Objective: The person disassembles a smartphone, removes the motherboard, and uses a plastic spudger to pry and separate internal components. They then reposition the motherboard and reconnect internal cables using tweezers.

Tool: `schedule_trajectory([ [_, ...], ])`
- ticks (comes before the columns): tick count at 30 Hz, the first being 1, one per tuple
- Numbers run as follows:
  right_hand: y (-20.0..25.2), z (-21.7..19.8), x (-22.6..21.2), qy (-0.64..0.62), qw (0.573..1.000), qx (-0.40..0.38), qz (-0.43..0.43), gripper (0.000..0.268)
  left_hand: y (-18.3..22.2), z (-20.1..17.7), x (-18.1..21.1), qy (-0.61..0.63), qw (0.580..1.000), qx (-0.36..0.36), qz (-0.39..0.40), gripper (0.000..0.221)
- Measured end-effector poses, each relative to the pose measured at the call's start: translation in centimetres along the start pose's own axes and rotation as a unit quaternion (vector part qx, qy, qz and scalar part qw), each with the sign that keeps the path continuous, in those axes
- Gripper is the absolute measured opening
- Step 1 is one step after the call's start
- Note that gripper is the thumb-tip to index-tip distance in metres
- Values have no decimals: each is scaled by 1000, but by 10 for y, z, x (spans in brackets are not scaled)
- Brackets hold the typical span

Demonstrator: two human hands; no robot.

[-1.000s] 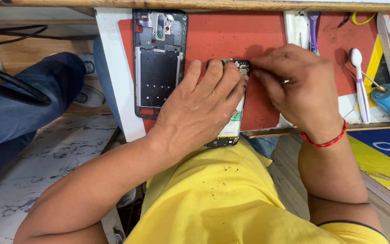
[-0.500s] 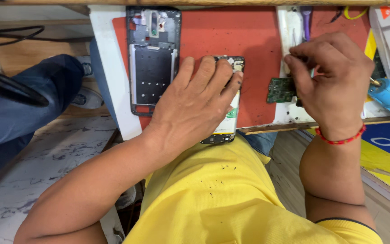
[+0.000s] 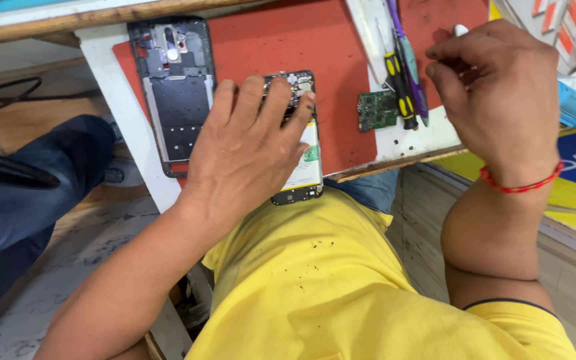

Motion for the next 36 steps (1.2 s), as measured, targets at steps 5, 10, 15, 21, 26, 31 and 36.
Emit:
schedule_trajectory([
  [5, 20, 11, 15, -5, 999, -29, 44, 22, -6, -5, 1, 12, 1000, -3, 1, 56],
  [10, 46, 31, 14, -5, 995, 53, 89, 19, -5, -4, 2, 12, 1000, -20, 0, 55],
  [15, 59, 26, 13, 58, 987, 117, 95, 11, -5, -7, 4, 13, 1000, -28, -7, 54],
  [21, 75, 13, 28, -47, 984, 129, 116, 19, -5, -3, 7, 5, 1000, -22, -9, 53],
  [26, 70, 35, 5, 54, 991, 60, 104, 25, -3, -3, 7, -6, 1000, -27, -7, 54],
  [31, 72, 41, -4, 59, 982, 127, 129, 15, -3, -3, 7, -7, 1000, -20, -10, 54],
  [36, 73, 47, 3, 118, 973, 122, 155, 12, -4, 0, 7, -7, 1000, -29, -2, 51],
])
Point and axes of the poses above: each hand's wrist, its own y-axis away from the middle knuckle, its own z-axis out of the palm, x = y × z, the point moved 5 cm from there along -y, towards the middle knuckle, and after that the axes turned 10 degrees about -z, right-handed, at the moved point
